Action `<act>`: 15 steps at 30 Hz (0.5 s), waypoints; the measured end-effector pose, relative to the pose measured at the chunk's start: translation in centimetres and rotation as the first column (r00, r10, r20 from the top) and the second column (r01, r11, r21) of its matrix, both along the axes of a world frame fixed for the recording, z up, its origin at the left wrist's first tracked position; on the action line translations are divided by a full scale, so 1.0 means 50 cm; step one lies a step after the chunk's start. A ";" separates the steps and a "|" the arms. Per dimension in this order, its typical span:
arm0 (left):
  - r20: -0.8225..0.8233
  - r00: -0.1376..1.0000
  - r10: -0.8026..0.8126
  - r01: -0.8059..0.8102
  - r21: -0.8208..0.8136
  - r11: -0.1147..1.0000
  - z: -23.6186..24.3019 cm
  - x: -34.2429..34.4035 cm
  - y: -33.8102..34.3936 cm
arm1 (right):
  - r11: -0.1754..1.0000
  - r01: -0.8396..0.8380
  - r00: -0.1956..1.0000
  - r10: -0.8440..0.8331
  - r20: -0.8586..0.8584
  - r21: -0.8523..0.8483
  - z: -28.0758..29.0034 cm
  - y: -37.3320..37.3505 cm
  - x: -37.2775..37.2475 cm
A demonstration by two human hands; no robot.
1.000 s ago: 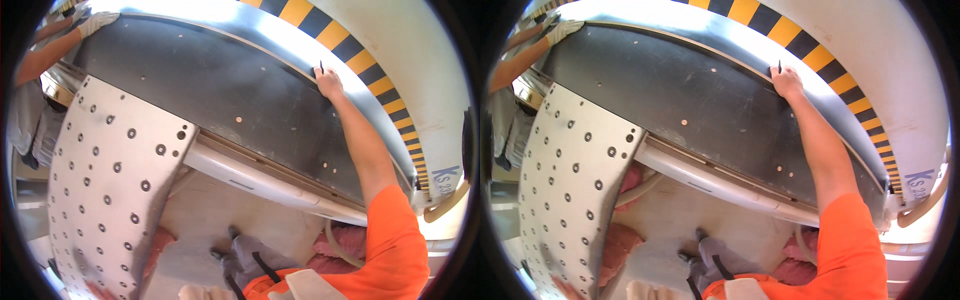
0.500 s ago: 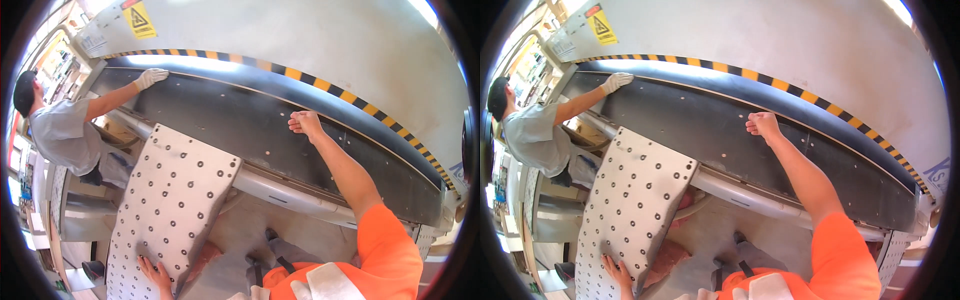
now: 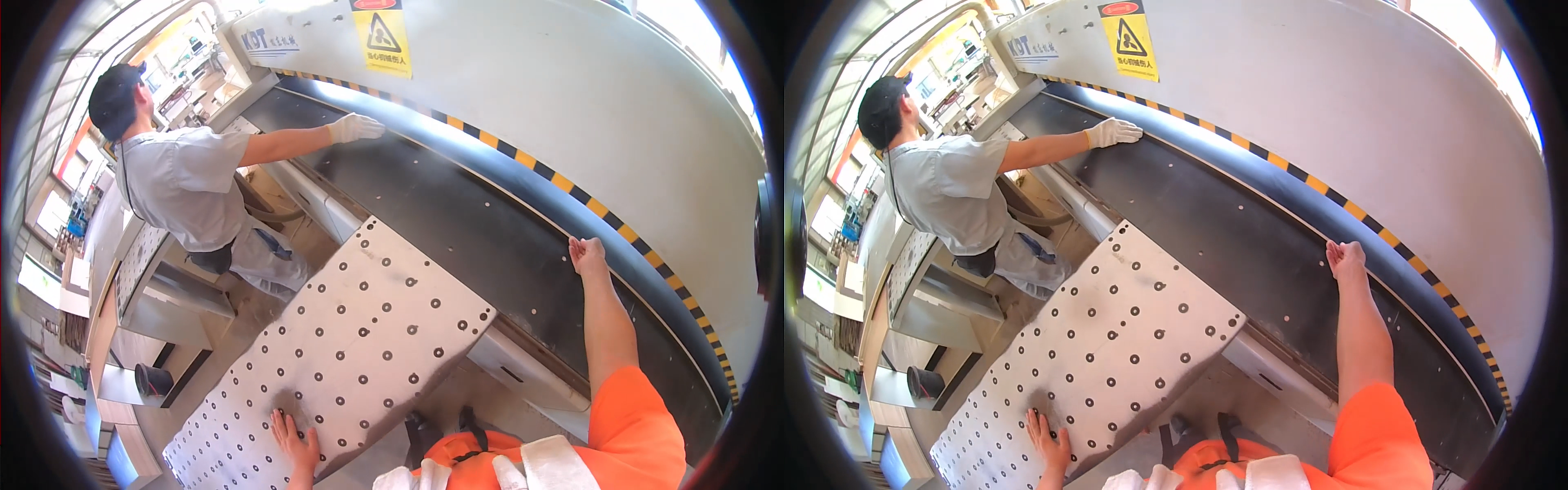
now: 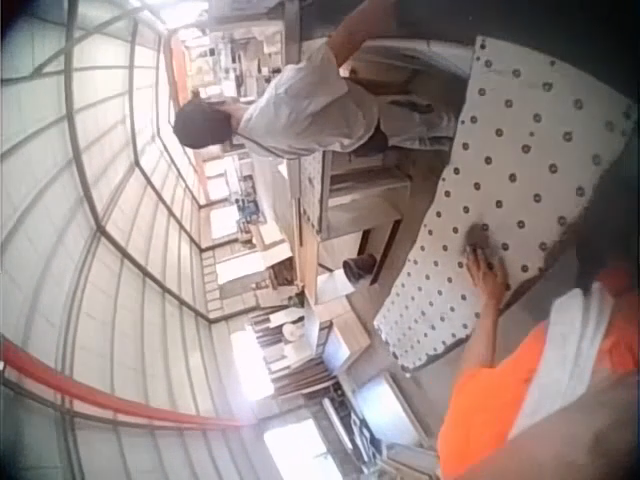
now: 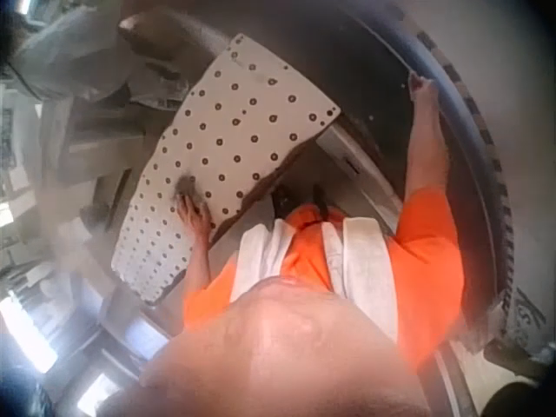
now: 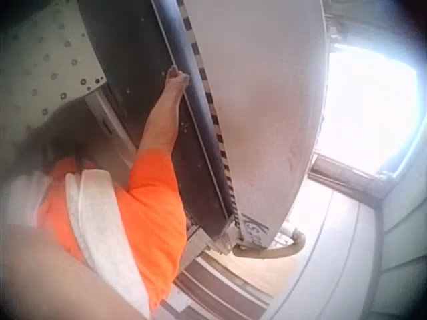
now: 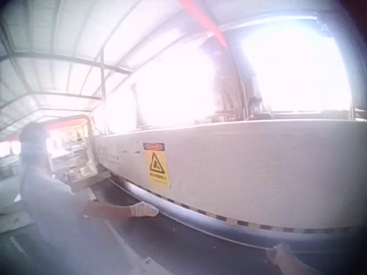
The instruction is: The person carries a large panel to an industrial cutting machine with a coworker, places it onto the machine table, and operates the control screen. Together they guide the panel through the cutting cycles, reposition the pieces, and carry the cut panels away to a stack.
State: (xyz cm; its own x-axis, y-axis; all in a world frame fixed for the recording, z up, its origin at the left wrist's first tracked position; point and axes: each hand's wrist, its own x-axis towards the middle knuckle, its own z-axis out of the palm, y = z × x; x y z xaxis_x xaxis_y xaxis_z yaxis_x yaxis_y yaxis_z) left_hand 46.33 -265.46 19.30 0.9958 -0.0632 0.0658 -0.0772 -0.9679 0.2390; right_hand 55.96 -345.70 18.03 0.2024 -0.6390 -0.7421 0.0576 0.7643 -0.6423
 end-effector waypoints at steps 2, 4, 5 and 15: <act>-0.008 1.000 -0.008 0.008 0.015 1.000 0.002 -0.003 0.002 | 1.000 0.025 0.999 -0.025 -0.042 -0.006 0.008 0.012 0.013; -0.018 1.000 -0.006 0.006 0.023 1.000 0.001 -0.003 0.005 | 0.998 0.054 0.996 -0.055 -0.074 -0.011 0.017 0.024 0.022; -0.013 1.000 -0.007 0.007 0.023 1.000 0.001 0.000 0.008 | 0.999 0.037 0.997 -0.038 -0.071 -0.009 0.020 0.028 0.021; 0.014 1.000 -0.017 0.018 -0.032 0.999 0.008 -0.001 -0.002 | 0.999 0.026 0.999 -0.028 -0.047 -0.033 -0.001 0.004 0.011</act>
